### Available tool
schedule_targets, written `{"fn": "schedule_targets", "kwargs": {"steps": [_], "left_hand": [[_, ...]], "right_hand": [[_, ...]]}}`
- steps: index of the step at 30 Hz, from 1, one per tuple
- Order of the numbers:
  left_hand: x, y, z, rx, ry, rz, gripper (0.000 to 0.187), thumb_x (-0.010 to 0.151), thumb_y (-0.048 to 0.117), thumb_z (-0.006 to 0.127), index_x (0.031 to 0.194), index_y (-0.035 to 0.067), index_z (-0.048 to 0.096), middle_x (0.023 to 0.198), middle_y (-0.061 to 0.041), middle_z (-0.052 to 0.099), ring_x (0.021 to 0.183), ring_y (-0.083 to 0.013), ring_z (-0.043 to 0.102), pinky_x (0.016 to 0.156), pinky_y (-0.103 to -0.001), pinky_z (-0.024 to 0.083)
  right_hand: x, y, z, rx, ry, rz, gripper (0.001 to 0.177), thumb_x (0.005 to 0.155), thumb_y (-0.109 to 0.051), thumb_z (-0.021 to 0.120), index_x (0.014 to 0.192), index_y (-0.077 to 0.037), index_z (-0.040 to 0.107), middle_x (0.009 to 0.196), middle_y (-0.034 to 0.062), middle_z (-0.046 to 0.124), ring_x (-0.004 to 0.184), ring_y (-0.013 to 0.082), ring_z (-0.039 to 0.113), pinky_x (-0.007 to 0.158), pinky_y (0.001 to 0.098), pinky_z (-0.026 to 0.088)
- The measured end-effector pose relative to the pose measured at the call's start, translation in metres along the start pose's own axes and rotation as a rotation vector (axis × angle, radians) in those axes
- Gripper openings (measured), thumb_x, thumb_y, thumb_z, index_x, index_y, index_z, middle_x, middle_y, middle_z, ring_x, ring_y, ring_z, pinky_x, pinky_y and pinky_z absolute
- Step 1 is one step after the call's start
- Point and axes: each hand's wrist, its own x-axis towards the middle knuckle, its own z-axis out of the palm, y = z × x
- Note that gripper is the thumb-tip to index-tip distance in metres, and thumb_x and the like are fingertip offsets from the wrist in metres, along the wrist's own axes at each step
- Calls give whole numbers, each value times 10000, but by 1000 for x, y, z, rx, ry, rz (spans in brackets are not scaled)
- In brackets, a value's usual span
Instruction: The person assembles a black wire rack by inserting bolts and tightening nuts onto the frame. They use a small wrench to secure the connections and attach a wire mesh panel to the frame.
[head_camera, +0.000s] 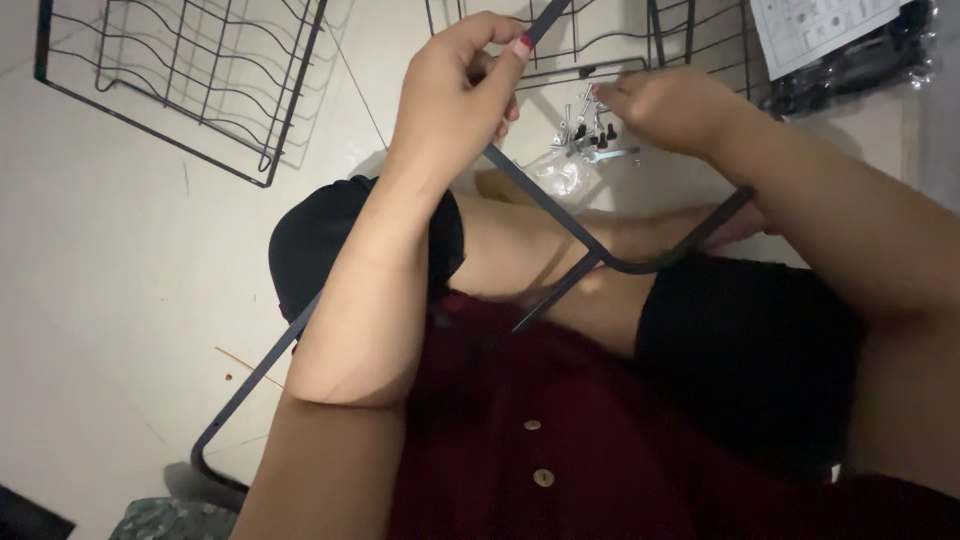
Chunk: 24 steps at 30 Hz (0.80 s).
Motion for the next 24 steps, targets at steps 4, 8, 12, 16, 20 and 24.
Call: {"fn": "schedule_targets", "kwargs": {"steps": [4,8,12,16,20,24], "left_hand": [[4,-1,-4,-5,-7,1,199,1070,204,636,1158,37,698,619,-7,632,496,-62,588,480,-228,460],[6,-3,-1,4,18,13,208,1062,205,638,1178,41,689,622,-6,636,512,-60,609,477,-229,468],[5,-3,-2,23,16,61,218,1070,199,634,1212,39,676,632,-5,652,515,-68,616,492,-236,472],[3,-5,0,39,30,89,240,1069,202,638,1238,36,675,639,-8,651,526,-65,630,498,-237,488],[4,-3,-1,48,17,90,234,1066,190,638,1231,30,684,652,-12,657,526,-69,620,497,-240,483],[4,-4,1,55,25,121,244,1062,194,641,1243,35,680,638,-13,655,532,-63,629,498,-235,483]], "right_hand": [[-3,-18,-3,17,150,-57,522,859,-137,631,1373,-49,647,1242,112,660,978,268,724,719,381,619],[4,-23,1,14,248,-83,418,950,-91,629,1363,-58,675,1216,87,652,1030,245,723,725,348,619],[6,-30,7,-24,270,-86,341,879,-105,646,1212,-105,718,1180,98,666,951,254,727,667,338,614],[8,-30,19,78,324,-64,191,872,-65,646,1055,-68,702,1069,89,663,923,264,725,708,361,608],[10,-32,20,73,374,-62,105,878,-44,641,978,-17,655,1037,134,662,897,276,720,707,353,604],[13,-36,12,67,412,-57,140,845,-49,655,982,-24,672,977,133,676,880,288,721,693,368,599]]}}
